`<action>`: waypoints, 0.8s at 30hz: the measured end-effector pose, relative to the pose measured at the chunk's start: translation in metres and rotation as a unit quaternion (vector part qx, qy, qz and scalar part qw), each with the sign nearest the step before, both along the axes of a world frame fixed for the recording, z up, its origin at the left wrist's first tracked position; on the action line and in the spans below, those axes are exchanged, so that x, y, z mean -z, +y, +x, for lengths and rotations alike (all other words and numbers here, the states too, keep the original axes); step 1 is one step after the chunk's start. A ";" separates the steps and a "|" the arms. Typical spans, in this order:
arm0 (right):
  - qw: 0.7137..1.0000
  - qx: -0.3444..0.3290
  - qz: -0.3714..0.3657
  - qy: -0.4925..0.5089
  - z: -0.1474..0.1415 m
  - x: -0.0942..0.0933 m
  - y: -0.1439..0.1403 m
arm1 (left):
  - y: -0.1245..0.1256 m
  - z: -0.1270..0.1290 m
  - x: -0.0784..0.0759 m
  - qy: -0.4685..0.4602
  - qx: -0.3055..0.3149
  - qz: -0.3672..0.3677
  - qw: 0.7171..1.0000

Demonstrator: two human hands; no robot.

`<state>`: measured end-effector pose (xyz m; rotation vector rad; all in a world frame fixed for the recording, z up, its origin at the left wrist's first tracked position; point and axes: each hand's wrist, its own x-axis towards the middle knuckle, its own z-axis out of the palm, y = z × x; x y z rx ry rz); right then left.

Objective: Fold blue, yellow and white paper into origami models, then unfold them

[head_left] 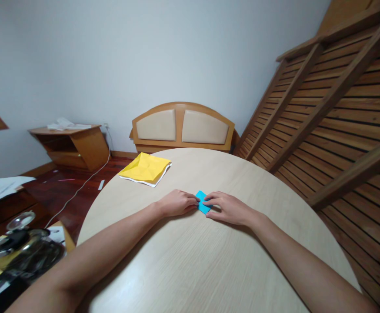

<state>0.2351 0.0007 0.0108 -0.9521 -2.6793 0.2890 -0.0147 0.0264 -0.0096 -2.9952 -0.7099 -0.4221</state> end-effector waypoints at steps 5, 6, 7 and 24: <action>1.000 0.008 0.000 0.007 -0.001 0.000 0.000 | -0.002 0.003 -0.004 0.030 -0.010 0.018 0.999; 1.000 0.009 -0.001 0.008 -0.001 0.000 -0.001 | -0.003 0.003 -0.005 0.034 -0.014 0.020 0.999; 1.000 0.010 -0.002 0.009 -0.001 0.000 -0.001 | -0.004 0.003 -0.006 0.037 -0.016 0.022 0.999; 1.000 -0.011 0.009 0.007 -0.006 -0.001 -0.002 | -0.003 0.004 -0.001 0.005 -0.019 -0.015 1.000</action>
